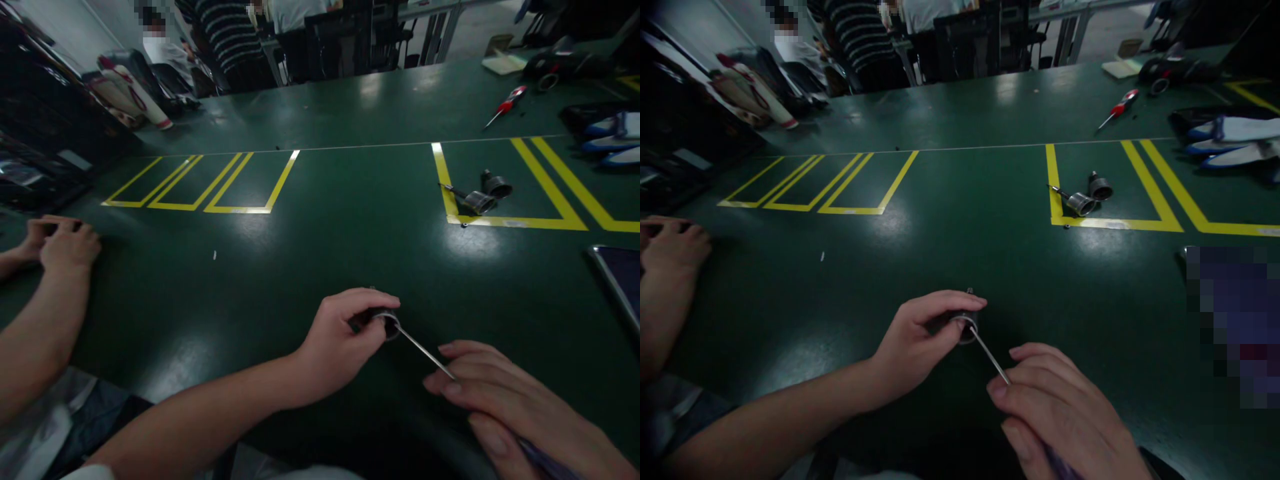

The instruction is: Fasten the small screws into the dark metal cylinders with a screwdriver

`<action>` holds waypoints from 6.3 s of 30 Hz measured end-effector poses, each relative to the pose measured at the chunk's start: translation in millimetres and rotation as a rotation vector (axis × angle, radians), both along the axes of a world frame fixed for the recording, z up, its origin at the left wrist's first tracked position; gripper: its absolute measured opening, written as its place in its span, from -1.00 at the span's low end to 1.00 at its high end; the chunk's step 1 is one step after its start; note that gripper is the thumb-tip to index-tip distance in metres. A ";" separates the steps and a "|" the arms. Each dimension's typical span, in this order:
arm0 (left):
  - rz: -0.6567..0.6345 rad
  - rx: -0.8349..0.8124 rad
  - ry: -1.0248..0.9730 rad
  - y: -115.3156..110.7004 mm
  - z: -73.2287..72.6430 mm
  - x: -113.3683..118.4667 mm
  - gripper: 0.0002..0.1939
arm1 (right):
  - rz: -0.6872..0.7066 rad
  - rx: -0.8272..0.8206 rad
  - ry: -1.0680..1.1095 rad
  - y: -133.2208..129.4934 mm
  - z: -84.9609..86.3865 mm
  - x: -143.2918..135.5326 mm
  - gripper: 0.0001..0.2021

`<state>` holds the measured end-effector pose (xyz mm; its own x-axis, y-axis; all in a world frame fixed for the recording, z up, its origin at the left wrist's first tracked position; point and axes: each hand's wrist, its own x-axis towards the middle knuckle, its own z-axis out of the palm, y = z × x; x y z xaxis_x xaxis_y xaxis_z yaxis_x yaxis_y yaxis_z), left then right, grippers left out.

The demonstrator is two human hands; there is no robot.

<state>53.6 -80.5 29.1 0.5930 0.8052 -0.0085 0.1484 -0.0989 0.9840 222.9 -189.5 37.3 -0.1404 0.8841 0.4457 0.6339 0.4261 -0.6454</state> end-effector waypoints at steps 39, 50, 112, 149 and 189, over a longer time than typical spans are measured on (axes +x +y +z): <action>0.008 0.739 0.173 202.0 -42.1 32.5 -0.82 | -0.052 -0.234 0.816 197.8 -39.5 0.4 -0.88; 0.152 0.603 -0.021 198.2 -45.6 32.4 -0.75 | 0.047 -0.316 1.001 194.4 -37.6 -8.1 -0.87; 0.117 0.673 0.083 196.5 -44.8 31.0 -0.77 | 0.044 -0.407 1.176 193.6 -40.0 -5.2 -0.87; 0.069 0.593 0.004 199.0 -47.6 30.3 -0.77 | 0.061 -0.427 1.214 196.1 -41.0 -5.0 -0.88; 0.109 0.628 0.072 196.9 -47.1 32.1 -0.80 | 0.047 -0.433 1.190 194.3 -40.9 -4.5 -0.87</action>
